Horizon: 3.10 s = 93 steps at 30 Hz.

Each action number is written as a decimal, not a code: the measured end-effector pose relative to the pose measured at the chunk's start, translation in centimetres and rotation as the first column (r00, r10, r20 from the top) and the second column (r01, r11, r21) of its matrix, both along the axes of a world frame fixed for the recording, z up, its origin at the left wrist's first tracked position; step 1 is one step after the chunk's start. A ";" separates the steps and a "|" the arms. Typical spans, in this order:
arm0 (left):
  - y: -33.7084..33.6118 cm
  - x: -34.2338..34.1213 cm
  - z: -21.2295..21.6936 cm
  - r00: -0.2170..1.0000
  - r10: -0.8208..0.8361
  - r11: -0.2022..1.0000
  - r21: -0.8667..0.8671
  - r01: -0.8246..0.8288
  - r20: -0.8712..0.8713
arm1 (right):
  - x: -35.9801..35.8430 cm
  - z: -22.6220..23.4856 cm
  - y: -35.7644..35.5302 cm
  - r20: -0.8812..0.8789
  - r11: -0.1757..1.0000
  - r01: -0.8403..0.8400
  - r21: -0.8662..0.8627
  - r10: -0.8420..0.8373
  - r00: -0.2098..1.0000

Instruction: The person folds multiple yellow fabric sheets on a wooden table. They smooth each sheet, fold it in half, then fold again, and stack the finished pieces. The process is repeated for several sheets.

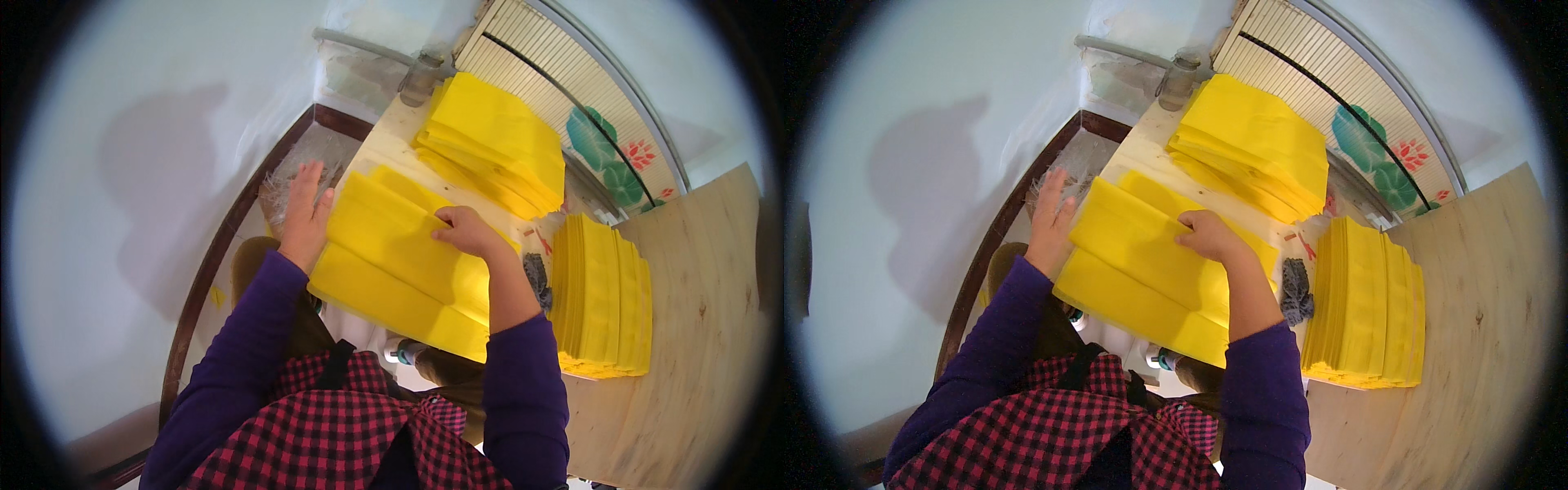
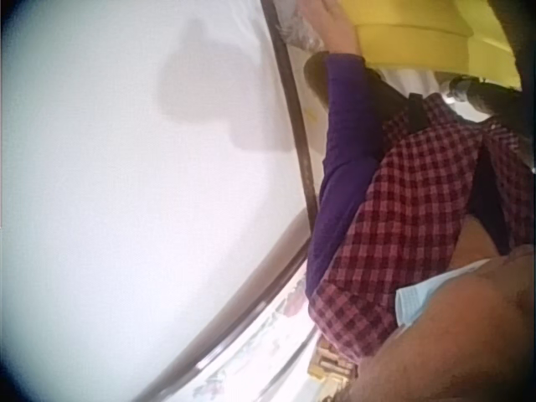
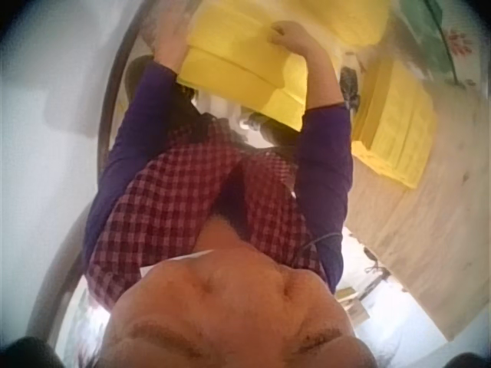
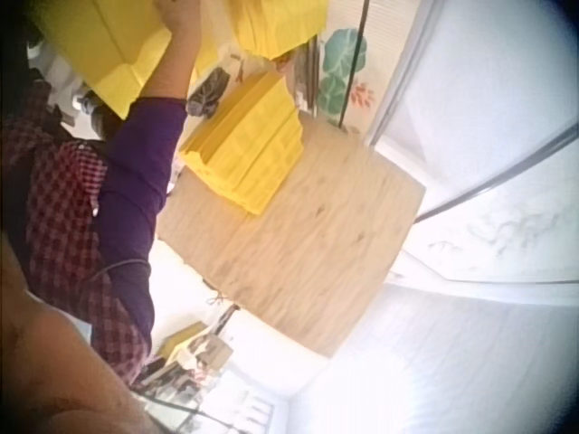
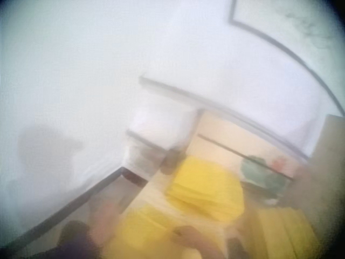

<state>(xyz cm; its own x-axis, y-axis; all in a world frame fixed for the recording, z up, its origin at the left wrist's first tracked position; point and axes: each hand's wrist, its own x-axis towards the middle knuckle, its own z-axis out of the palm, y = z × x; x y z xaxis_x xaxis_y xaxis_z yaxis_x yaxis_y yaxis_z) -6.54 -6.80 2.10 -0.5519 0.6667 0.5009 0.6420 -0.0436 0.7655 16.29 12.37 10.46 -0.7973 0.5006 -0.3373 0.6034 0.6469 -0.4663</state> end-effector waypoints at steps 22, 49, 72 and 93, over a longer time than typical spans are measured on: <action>6.1 13.9 17.6 0.391 -0.805 0.574 0.416 0.705 0.447 | 10.6 6.8 -7.7 -0.857 0.870 0.119 -0.479 -0.493 0.149; 7.2 14.0 16.2 0.382 -0.806 0.523 0.242 0.817 0.452 | 13.0 4.0 -8.0 -0.699 0.814 0.231 -0.534 -0.578 0.421; 10.6 25.3 15.6 -0.172 -0.612 0.585 0.588 0.559 0.772 | 29.0 -1.9 -18.1 -0.521 0.540 0.274 -0.796 -0.841 0.146; 26.2 52.4 18.6 -0.297 -0.396 0.476 0.471 0.742 0.869 | 47.3 5.5 -12.1 -0.704 0.250 0.711 -0.657 -0.541 -0.460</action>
